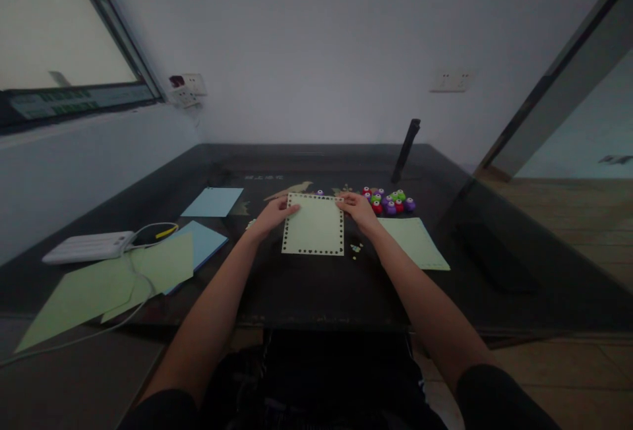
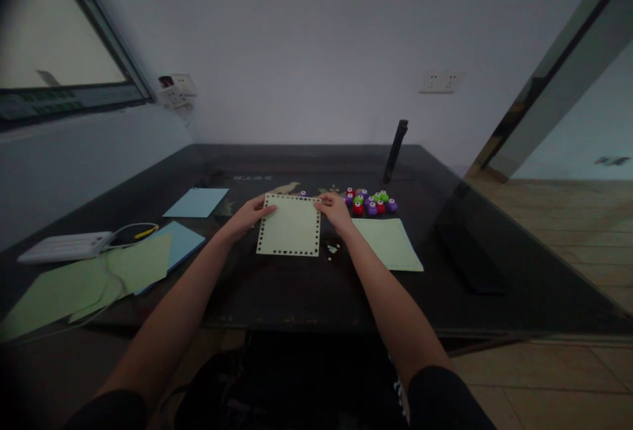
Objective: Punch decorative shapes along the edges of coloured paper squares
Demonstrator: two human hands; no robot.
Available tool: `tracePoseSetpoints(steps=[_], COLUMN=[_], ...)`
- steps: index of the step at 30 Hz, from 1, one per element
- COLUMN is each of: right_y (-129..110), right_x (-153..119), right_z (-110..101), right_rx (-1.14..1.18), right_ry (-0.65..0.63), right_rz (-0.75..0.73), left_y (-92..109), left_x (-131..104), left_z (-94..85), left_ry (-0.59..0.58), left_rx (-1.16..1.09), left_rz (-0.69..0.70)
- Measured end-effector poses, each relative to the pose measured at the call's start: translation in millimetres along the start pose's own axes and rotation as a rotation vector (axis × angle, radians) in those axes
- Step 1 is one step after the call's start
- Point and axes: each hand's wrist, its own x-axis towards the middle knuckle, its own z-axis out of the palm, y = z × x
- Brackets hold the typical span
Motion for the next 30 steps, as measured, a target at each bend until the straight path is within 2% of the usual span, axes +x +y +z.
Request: tracePoseSetpoints(steps=[4,7,10,13,18,20,22,25,28,30], right_y=[-7,-6,-6,-7,-3,3,8,14,17,18], right_x=[2,5,6,6,10,14,21,35,49,56], right_z=[-8,-15,-18,-17,-13,-9,-2,12,27,37], right_rx=[0.101,0.143,0.187,0.214,0.258,0.128,-0.072,-0.241,-0.351,-0.509], right_ry=[0.126,0.168,0.173,0.166,0.201,0.204,0.180,0.160,0.188,0.228], right_rz=[-0.038,-0.041,-0.038,-0.039,0.012,0.055,0.094,0.117,0.110,0.116], left_y=[3,5,7,7,1,0,-1,-3,-5,-6], left_x=[-5,-8,-9,-8,-5,-3,-1,1,4,6], left_z=[0.9,1.7,2.3,1.6,-1.8,-2.5,-2.2,-1.1,-1.0,-1.6], left_ry=[-0.221,-0.340,-0.414,-0.422,-0.316,-0.232,-0.107,0.080,0.171,0.208], left_rx=[0.058,0.145,0.137,0.112,0.083,0.029,-0.042,-0.144,-0.210,-0.241], left_rz=[-0.079,-0.101,-0.091,-0.066,-0.038,-0.024,-0.015,-0.035,-0.084,-0.113])
